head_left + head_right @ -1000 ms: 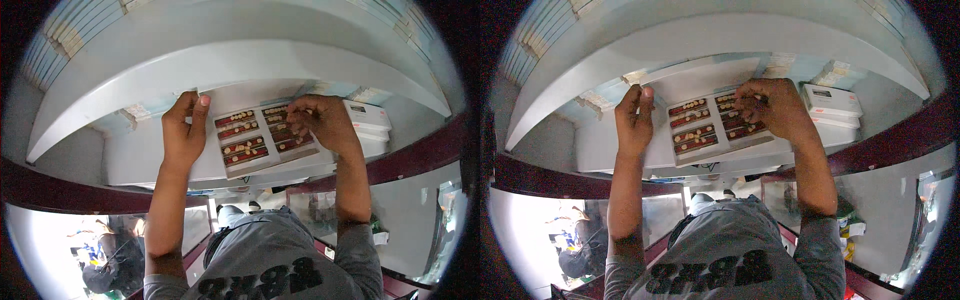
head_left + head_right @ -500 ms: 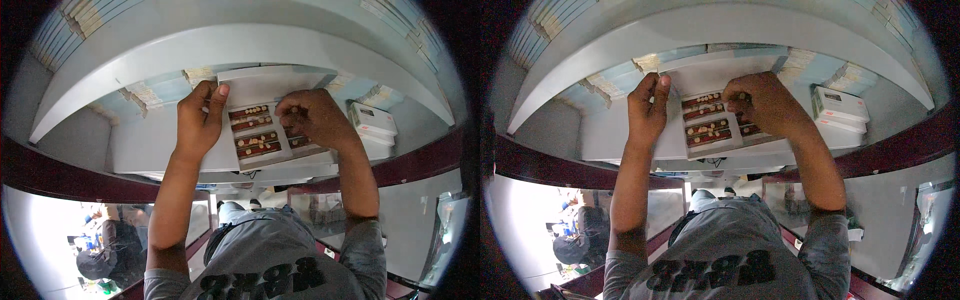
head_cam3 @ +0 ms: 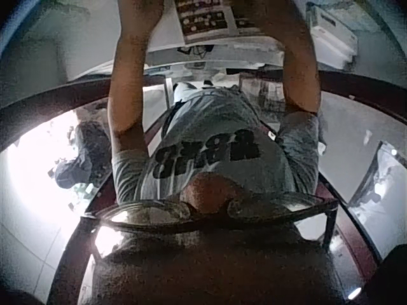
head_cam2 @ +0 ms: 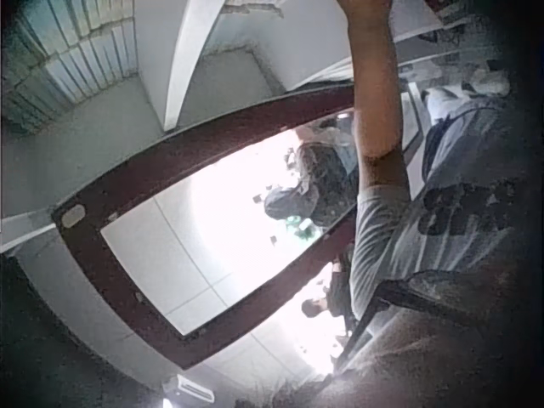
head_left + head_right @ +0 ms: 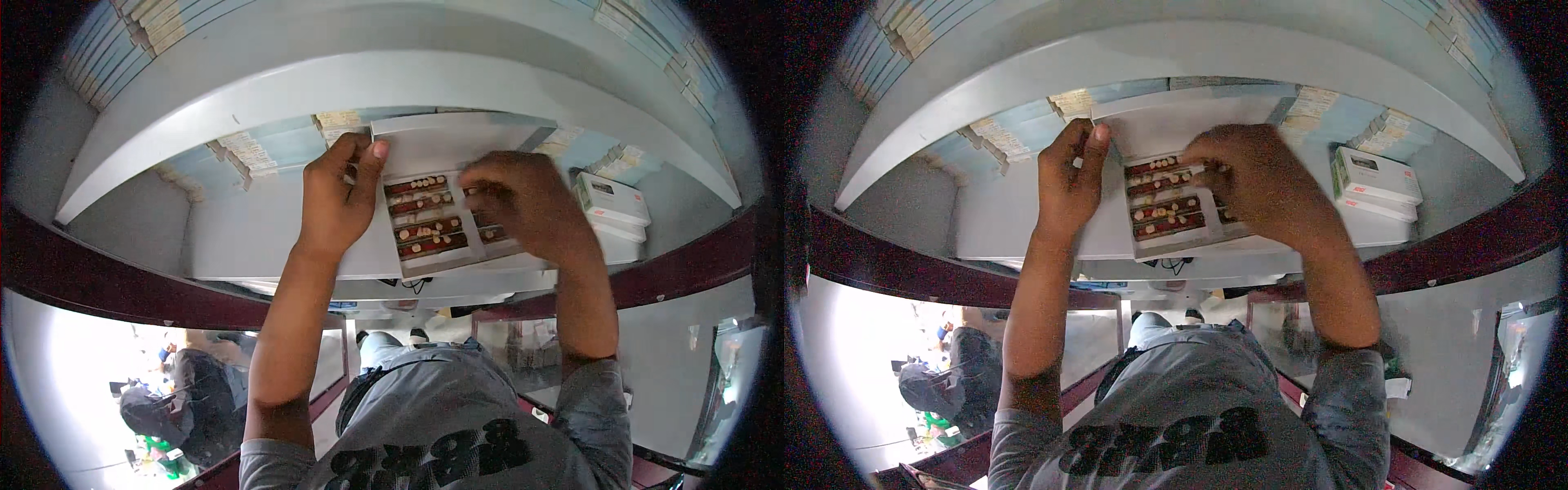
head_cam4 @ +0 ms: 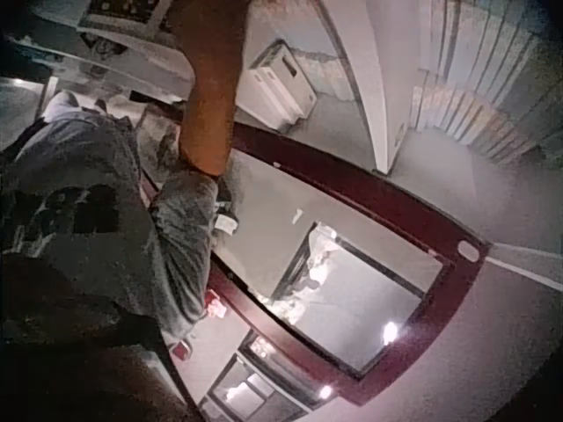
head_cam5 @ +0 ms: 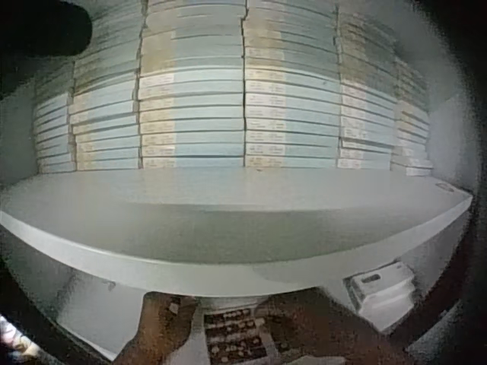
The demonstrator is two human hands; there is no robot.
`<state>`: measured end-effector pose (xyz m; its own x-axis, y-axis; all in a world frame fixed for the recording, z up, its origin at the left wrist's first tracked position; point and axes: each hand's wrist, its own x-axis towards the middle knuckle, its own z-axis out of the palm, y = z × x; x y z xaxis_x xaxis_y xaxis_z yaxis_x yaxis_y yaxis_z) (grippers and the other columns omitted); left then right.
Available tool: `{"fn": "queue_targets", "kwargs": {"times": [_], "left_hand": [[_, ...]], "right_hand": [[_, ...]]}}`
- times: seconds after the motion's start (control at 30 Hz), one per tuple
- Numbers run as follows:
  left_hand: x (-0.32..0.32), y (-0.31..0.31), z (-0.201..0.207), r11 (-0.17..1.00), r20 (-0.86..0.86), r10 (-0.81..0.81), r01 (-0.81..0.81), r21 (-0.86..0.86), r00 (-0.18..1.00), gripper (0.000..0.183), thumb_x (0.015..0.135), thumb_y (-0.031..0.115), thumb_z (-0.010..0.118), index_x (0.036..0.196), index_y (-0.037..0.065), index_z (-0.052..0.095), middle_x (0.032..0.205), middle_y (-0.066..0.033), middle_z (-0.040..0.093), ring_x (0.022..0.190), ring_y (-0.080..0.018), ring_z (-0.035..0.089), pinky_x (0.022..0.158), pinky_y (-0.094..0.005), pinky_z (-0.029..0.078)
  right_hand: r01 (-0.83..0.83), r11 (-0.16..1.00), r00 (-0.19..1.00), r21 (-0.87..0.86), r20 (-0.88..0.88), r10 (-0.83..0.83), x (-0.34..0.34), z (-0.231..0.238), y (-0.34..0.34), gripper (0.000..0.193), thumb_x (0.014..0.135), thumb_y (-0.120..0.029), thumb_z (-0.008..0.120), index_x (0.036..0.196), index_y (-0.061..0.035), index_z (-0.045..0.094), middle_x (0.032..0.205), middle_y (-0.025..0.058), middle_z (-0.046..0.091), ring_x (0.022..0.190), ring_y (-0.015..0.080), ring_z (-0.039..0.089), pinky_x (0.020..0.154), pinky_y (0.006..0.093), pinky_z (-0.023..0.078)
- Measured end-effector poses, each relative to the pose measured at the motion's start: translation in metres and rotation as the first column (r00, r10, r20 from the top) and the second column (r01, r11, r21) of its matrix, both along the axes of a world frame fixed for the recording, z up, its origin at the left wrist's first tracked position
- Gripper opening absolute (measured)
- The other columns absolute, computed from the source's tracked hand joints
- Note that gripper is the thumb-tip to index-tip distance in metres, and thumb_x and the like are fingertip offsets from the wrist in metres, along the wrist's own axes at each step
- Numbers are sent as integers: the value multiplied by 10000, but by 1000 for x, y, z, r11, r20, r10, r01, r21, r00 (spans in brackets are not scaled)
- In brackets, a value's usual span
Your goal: The person opens a cabinet, takes out a box of artificial teeth, and picks teeth from it by hand. Then, the person returns the box to the shelf, closes the cabinet doors, and walks back to the table.
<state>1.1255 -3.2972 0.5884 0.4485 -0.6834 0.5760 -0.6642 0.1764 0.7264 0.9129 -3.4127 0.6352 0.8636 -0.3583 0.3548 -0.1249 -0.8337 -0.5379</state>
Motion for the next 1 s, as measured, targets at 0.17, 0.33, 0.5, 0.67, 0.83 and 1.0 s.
{"fn": "queue_targets", "kwargs": {"times": [0.17, 0.33, 0.5, 0.67, 0.83, 1.0], "left_hand": [[6, 3, -4, 902, 35, -336, 332, -277, 941, 695, 983, 590, 461, 997, -73, 667, 1002, -201, 693, 846, -287, 654, 838, -401, 494], [-12, 38, -18, 947, 104, -307, 315, -69, 946, 1006, 901, 811, 191, 977, -43, 719, 1140, -210, 677, 1092, -333, 595, 1017, -448, 402], [-61, 70, -17, 950, 486, -261, 133, 282, 834, 716, 781, 552, 727, 1288, 63, 598, 1388, -186, 524, 1343, -410, 417, 1108, -549, 276], [-64, 89, -57, 976, 656, -133, -17, 217, 743, 539, 853, 344, 731, 1307, 98, 577, 1433, -165, 510, 1387, -402, 401, 1107, -525, 338], [-63, 116, -83, 990, 589, -75, 130, -52, 805, 267, 875, 134, 647, 1132, 62, 655, 1277, -183, 618, 1257, -396, 551, 1067, -442, 487], [-77, 158, -105, 982, 619, -87, 171, -78, 781, 236, 872, 132, 672, 1098, 66, 655, 1257, -194, 625, 1238, -375, 573, 1044, -443, 503]], "right_hand": [[318, 934, 839, 160, 411, -356, -78, 20, 15, 143, 816, -40, 741, 951, -39, 692, 918, 66, 721, 823, 174, 679, 735, 321, 525], [503, 836, 770, 219, 326, -549, -112, -22, 8, 240, 814, -85, 771, 1039, -61, 691, 993, 76, 708, 905, 199, 662, 794, 310, 510], [485, 873, 869, -56, 146, -473, -103, -65, 27, 313, 774, -85, 793, 1065, -67, 683, 1149, 135, 657, 1040, 291, 637, 833, 379, 509], [395, 914, 898, 96, 171, -406, -119, -65, 50, 249, 804, -60, 753, 1042, -50, 682, 1033, 120, 685, 957, 296, 663, 832, 397, 519], [442, 523, 857, 729, -171, -486, -152, -89, 73, 200, 815, -58, 733, 1003, -12, 680, 914, 59, 692, 855, 221, 659, 790, 359, 501], [100, 347, 921, 933, 45, -387, -142, -129, 83, 270, 761, -106, 785, 995, -19, 684, 912, 28, 684, 871, 160, 628, 762, 325, 480]]}}
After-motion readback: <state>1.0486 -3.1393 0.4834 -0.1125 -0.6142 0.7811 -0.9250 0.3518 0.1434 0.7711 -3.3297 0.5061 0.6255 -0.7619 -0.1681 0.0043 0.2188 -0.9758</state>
